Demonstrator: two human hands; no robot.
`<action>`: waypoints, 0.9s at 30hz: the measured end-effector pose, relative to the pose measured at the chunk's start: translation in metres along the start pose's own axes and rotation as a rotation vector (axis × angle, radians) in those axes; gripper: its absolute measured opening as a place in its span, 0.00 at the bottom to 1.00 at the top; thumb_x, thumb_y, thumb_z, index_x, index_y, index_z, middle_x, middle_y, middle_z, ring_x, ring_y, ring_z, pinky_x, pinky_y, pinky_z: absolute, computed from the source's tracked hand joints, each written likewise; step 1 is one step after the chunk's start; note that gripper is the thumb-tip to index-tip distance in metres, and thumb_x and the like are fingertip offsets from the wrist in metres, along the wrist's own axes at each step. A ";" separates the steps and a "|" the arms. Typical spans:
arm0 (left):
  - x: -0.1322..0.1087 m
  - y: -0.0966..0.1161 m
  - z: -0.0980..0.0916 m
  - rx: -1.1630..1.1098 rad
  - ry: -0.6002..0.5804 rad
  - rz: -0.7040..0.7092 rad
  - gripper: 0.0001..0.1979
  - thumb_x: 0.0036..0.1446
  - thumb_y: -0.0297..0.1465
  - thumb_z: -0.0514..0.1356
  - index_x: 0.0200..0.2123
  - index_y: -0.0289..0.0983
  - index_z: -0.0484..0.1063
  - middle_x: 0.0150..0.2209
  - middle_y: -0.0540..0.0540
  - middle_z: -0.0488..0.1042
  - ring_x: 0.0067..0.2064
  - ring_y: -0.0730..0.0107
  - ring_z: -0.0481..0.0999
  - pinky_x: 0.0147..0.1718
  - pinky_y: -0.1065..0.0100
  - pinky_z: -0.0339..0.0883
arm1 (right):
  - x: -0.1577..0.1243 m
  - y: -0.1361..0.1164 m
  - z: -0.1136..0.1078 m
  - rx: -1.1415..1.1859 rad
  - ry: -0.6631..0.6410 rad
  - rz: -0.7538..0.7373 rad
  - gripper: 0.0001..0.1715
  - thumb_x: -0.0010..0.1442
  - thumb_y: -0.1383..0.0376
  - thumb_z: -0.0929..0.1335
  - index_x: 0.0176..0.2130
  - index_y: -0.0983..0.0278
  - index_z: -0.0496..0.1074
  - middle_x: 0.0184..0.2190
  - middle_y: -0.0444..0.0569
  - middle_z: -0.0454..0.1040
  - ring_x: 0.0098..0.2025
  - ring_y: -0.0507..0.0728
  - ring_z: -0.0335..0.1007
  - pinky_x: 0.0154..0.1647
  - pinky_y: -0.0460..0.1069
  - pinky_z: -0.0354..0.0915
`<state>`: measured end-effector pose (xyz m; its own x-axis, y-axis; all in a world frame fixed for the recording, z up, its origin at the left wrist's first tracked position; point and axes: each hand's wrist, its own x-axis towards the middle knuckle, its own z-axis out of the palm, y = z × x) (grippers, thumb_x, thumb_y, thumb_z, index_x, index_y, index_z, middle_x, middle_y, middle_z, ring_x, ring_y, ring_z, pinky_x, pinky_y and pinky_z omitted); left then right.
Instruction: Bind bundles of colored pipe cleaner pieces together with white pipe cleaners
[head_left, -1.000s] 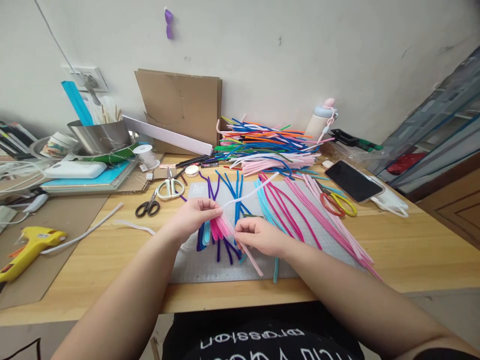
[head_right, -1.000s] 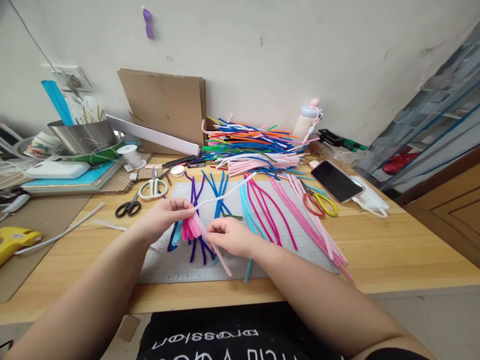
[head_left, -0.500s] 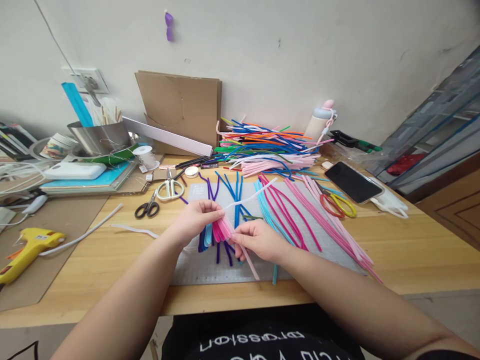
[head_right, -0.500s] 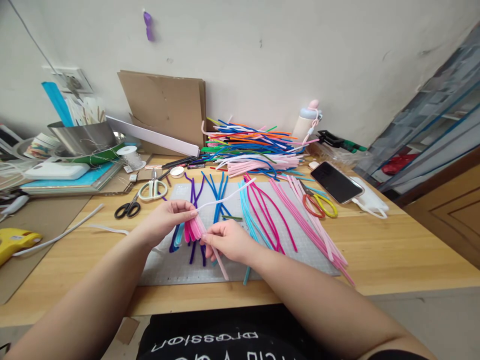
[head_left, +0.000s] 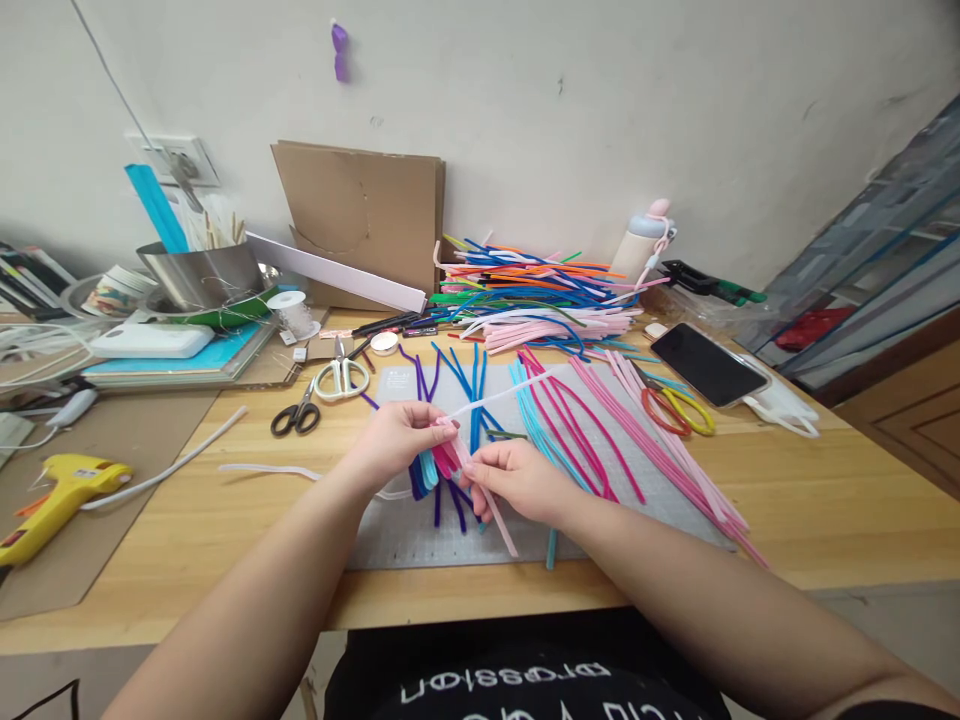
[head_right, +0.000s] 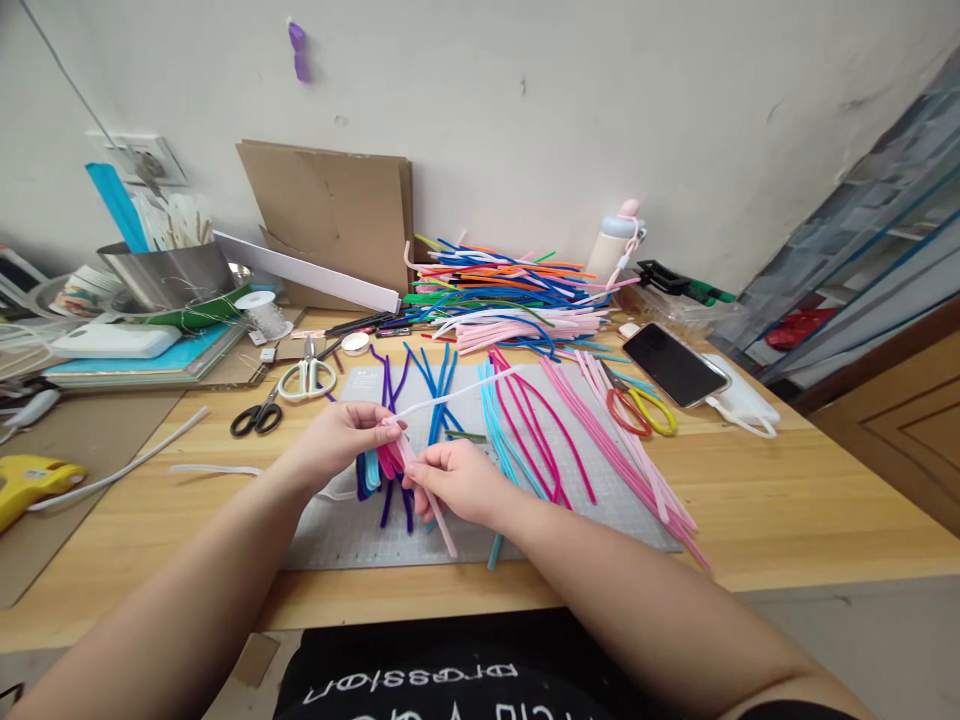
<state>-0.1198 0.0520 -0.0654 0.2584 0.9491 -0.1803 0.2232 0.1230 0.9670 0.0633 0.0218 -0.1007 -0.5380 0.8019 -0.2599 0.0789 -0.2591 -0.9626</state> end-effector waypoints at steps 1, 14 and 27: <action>0.000 0.001 0.000 -0.014 -0.006 -0.007 0.15 0.40 0.39 0.68 0.26 0.32 0.73 0.21 0.47 0.74 0.23 0.73 0.70 0.25 0.70 0.63 | 0.000 0.000 -0.001 -0.034 -0.003 -0.005 0.22 0.53 0.48 0.68 0.29 0.66 0.69 0.18 0.42 0.70 0.19 0.50 0.67 0.23 0.48 0.66; -0.004 0.011 -0.002 -0.044 0.027 -0.084 0.11 0.39 0.34 0.69 0.23 0.33 0.73 0.20 0.49 0.73 0.22 0.75 0.69 0.22 0.72 0.62 | 0.010 -0.009 -0.055 -1.231 0.400 -0.258 0.04 0.54 0.71 0.68 0.31 0.65 0.73 0.33 0.52 0.74 0.38 0.58 0.69 0.38 0.50 0.59; 0.002 -0.009 0.010 0.234 0.060 0.037 0.08 0.44 0.34 0.64 0.25 0.34 0.76 0.22 0.47 0.76 0.23 0.71 0.72 0.24 0.71 0.62 | 0.002 -0.005 -0.006 0.036 0.202 -0.098 0.17 0.47 0.56 0.72 0.27 0.64 0.64 0.20 0.38 0.65 0.17 0.45 0.53 0.17 0.43 0.48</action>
<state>-0.1122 0.0499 -0.0757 0.2162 0.9680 -0.1277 0.4276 0.0237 0.9036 0.0667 0.0283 -0.0966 -0.3627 0.9146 -0.1788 0.0026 -0.1909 -0.9816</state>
